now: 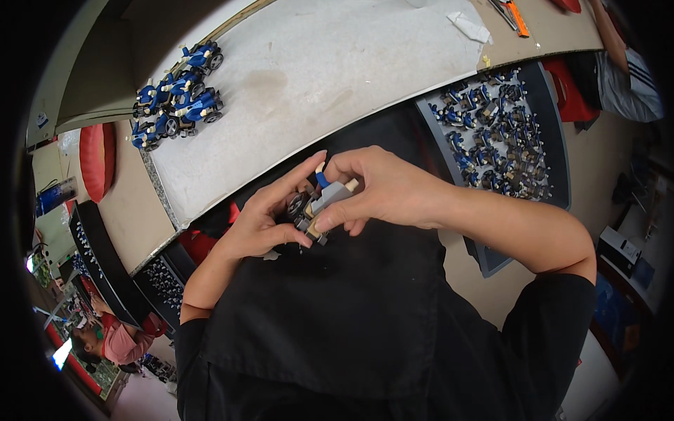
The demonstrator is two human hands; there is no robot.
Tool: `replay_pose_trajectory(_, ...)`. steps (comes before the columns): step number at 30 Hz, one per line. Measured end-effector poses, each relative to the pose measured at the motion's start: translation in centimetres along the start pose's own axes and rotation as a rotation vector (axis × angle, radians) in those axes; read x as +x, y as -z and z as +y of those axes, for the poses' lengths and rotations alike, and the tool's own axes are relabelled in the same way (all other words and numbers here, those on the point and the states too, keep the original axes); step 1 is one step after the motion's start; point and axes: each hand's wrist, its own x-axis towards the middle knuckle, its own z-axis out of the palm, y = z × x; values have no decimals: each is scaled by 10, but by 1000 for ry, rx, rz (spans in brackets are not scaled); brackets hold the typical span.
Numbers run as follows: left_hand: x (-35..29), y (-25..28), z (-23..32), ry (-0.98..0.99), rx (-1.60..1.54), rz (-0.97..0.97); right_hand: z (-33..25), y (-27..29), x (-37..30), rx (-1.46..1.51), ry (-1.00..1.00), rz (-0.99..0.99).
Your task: The person assembles toy figurines by applying glue from a squeeze bottle, attaching components by hand, and placing the assembled figurines on the table and into a tray.
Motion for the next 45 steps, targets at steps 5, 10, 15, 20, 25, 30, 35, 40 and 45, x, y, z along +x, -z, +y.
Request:
replay_pose_trajectory(5,-8,-2,-11,-20,19,-88,9,-8,-3,-28,-29,-18)
replay_pose_trajectory(10,-14,-12,-18,34,-6,-68,13,-11,-7,-7,-96,9)
replay_pose_trajectory(15,-12,-22,-26,167,-155,-43,30,-8,-3,105,-162,17)
replay_pose_trajectory(20,-12,-22,-32,267,-248,-46,34,-7,1,182,-224,7)
replay_pose_trajectory(25,-7,-22,-40,161,-240,0,34,-4,4,196,-252,20)
replay_pose_trajectory(30,-1,-20,-42,176,-281,4,32,2,6,174,-238,46)
replay_pose_trajectory(35,5,-17,-29,200,-188,-71,36,4,0,102,-186,53)
replay_pose_trajectory(40,6,-3,-7,181,18,99,44,1,8,102,279,30)
replay_pose_trajectory(45,45,-5,6,-56,515,-255,73,12,-17,7,437,180)
